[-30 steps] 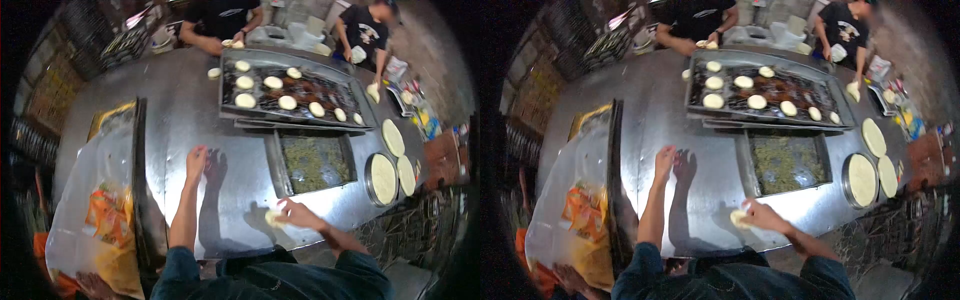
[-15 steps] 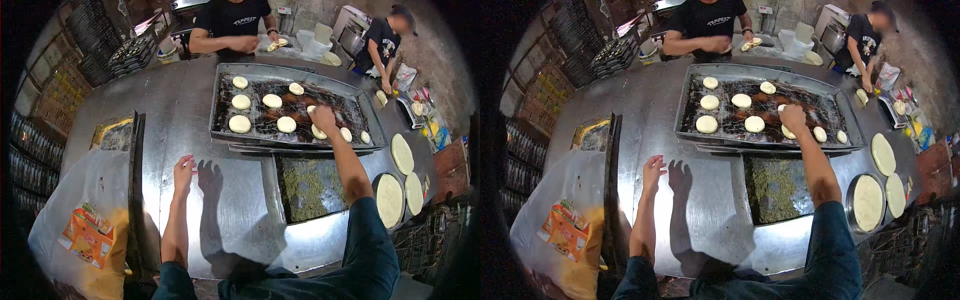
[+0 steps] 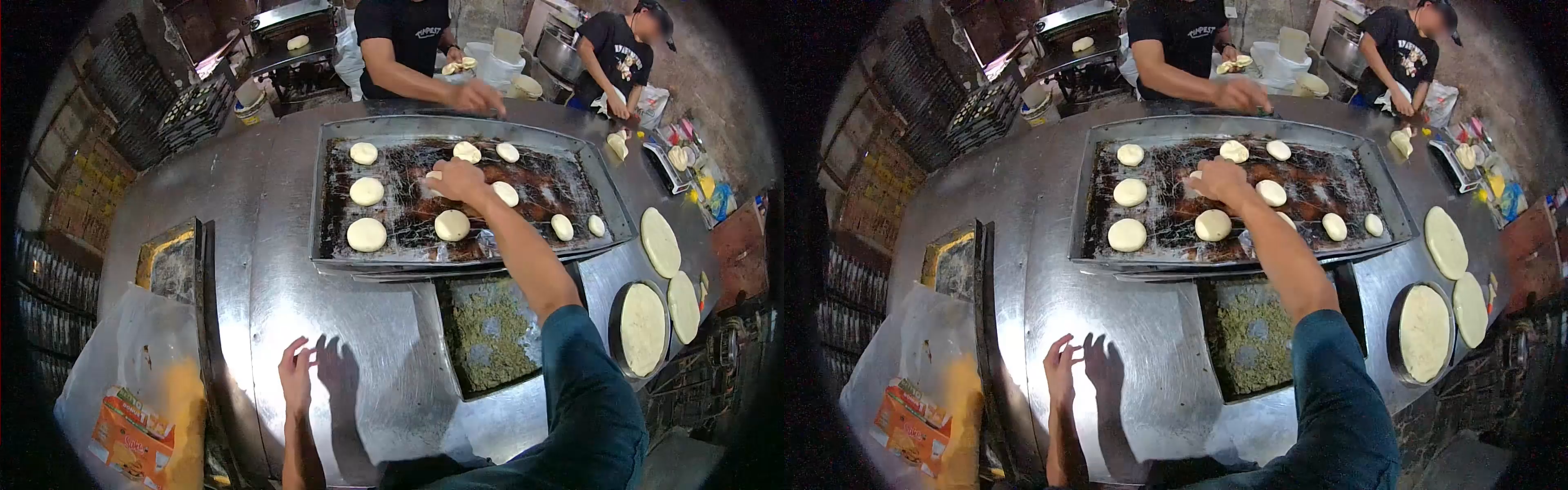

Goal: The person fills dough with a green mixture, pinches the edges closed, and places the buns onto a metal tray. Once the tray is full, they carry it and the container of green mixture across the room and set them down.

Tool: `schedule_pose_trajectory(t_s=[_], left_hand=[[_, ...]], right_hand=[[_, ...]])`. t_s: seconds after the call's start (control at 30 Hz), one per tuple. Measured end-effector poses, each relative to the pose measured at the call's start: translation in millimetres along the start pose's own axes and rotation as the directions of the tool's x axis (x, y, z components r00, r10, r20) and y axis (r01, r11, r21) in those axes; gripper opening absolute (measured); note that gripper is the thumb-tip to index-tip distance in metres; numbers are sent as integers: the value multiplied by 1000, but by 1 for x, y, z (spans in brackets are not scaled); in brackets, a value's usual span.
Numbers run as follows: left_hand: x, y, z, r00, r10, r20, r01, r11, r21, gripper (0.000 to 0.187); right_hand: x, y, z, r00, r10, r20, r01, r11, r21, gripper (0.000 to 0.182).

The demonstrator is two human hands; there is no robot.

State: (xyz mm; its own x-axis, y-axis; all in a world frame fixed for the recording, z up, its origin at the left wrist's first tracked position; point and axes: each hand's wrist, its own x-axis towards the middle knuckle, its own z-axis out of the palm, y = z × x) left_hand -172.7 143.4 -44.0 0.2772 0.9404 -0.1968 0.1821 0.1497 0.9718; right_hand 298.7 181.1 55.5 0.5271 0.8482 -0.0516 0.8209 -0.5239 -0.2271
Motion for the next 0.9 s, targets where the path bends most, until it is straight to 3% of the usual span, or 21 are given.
schedule_pose_trajectory(t_s=[0.03,0.07,0.1,0.13,0.17,0.23,0.3,0.33,0.37,0.43,0.47,0.5,0.57,0.6,0.63,0.67,0.7,0.77,0.83,0.9], left_hand=[[-11,-1,-9,999,-18,-32,18,1000,17,29],[-23,-1,-19,999,-25,-42,26,999,28,32],[-34,-1,-27,998,-31,-53,33,999,37,36],[-44,-2,-33,994,-52,-96,52,999,-5,37],[-53,-6,-38,991,-15,-134,16,1000,5,34],[-72,-9,-46,971,-89,-221,91,996,-1,34],[-87,-9,-50,966,-97,-242,100,995,-2,33],[-91,-9,-50,961,-110,-255,111,994,-12,31],[-91,-10,-48,959,-111,-260,112,994,-12,31],[-90,-11,-43,955,-133,-265,131,991,-26,29],[-85,-7,-37,962,-118,-246,117,993,-16,28],[-78,-12,-35,969,-112,-221,100,993,-67,27],[-52,-18,-33,987,-99,-127,90,993,-76,33],[-30,-4,-29,994,-38,-103,48,995,87,34],[1,13,-27,992,-10,-122,42,963,265,38],[55,-4,-35,994,-57,-97,53,998,-38,47],[90,24,-34,997,-39,60,58,927,-370,61],[157,73,-33,982,13,186,101,804,-585,77],[208,101,-26,993,69,100,22,705,-709,80],[220,120,-8,995,77,63,-7,688,-726,77]], right_hand=[[0,0,-9,999,-14,29,12,997,73,52],[12,12,-6,982,50,-183,-14,981,194,56],[27,22,-3,910,189,-370,-143,979,149,53],[54,52,9,913,191,-361,-177,982,73,50],[52,58,1,917,271,-293,-250,962,108,49],[71,73,14,910,299,-287,-287,954,85,41],[77,73,10,946,305,-106,-289,946,147,34],[87,74,16,959,227,-170,-183,954,238,32],[84,65,14,960,223,-167,-179,954,239,32],[70,33,9,841,123,-527,77,937,341,33],[71,28,21,777,31,-629,137,967,216,32],[67,28,29,780,16,-626,154,964,217,32],[58,27,36,870,-362,-334,393,919,29,30],[54,13,28,934,-244,-260,253,967,2,31],[44,3,17,959,-166,-229,214,955,205,36],[44,4,25,897,-229,-378,333,912,238,41],[26,-7,11,912,-260,-318,359,880,310,47],[-17,-34,-22,951,-254,-176,306,853,423,58],[-40,-46,-35,925,-332,-186,380,822,423,58],[-69,-52,-52,941,-315,-122,330,776,537,56]])
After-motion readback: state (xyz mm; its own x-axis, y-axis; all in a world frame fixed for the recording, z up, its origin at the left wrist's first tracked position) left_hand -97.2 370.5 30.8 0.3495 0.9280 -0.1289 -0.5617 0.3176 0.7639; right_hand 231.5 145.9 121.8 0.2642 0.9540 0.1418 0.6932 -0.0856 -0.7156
